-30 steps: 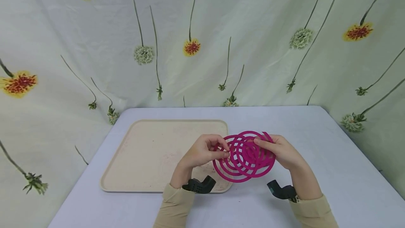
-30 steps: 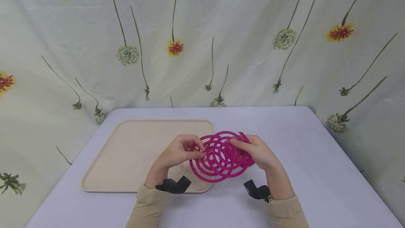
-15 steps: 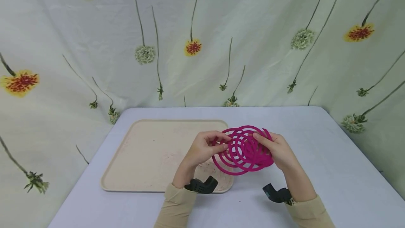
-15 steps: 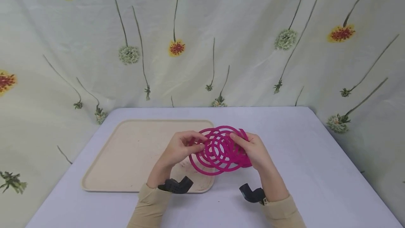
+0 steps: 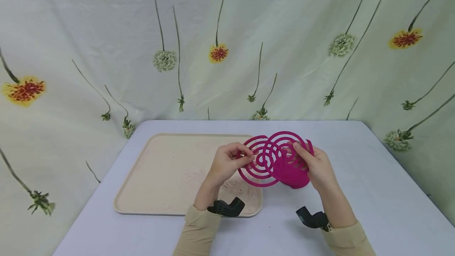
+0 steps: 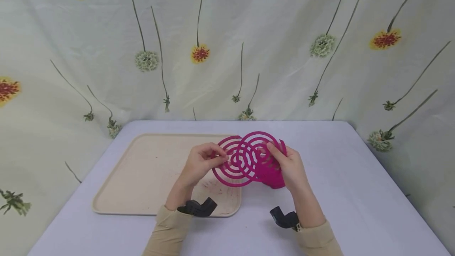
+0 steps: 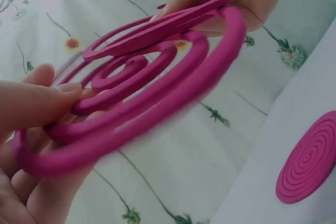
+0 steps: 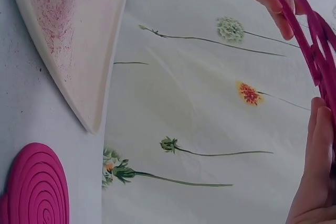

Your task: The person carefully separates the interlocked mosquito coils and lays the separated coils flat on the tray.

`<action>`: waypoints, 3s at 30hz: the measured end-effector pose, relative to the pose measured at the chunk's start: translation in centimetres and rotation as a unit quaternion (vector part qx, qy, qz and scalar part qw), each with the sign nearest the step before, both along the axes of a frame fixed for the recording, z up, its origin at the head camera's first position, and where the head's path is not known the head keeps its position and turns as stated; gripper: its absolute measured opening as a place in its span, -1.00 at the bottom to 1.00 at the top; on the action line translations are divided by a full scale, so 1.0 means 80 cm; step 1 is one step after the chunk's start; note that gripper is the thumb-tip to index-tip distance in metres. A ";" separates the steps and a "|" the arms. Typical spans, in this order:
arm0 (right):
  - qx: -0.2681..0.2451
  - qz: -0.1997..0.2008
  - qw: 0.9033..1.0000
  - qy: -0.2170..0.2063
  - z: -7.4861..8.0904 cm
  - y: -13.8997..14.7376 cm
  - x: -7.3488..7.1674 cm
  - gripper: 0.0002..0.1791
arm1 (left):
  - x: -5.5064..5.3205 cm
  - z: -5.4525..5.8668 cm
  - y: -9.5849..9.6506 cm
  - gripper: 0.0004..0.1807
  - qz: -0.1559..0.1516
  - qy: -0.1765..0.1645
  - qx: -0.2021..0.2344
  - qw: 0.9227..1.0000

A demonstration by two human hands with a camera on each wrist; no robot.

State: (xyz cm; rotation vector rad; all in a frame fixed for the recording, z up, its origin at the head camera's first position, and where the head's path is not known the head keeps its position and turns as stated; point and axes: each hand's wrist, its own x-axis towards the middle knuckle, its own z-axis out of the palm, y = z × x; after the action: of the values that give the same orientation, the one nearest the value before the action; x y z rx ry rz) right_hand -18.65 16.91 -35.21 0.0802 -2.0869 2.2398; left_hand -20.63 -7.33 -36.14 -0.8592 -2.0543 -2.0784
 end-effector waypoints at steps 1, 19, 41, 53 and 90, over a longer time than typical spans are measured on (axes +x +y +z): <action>-0.012 -0.011 1.000 0.003 0.000 0.001 0.000 -0.81 | 0.000 0.000 0.002 -0.92 0.006 -0.004 0.016 1.000; 0.149 0.098 0.983 0.043 0.008 0.033 0.002 -0.65 | 0.006 -0.005 0.030 -0.86 -0.009 -0.039 0.048 0.998; 0.100 0.037 0.994 0.037 0.001 0.018 -0.001 -0.69 | 0.007 -0.003 0.032 -0.88 0.074 -0.056 0.006 0.996; 0.032 0.032 0.999 0.000 0.000 0.008 -0.002 -0.77 | 0.002 0.001 0.000 -0.82 -0.059 -0.042 -0.045 0.996; 0.082 0.079 0.992 0.054 0.001 0.020 0.000 -0.76 | 0.000 0.003 -0.013 -0.72 -0.108 -0.032 -0.001 0.994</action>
State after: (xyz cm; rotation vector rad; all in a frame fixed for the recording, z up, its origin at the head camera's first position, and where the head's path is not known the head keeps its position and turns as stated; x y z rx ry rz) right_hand -18.64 18.49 -35.12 0.3798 -2.2734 2.0866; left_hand -20.61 -8.39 -35.90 -1.0736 -2.0769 -2.2399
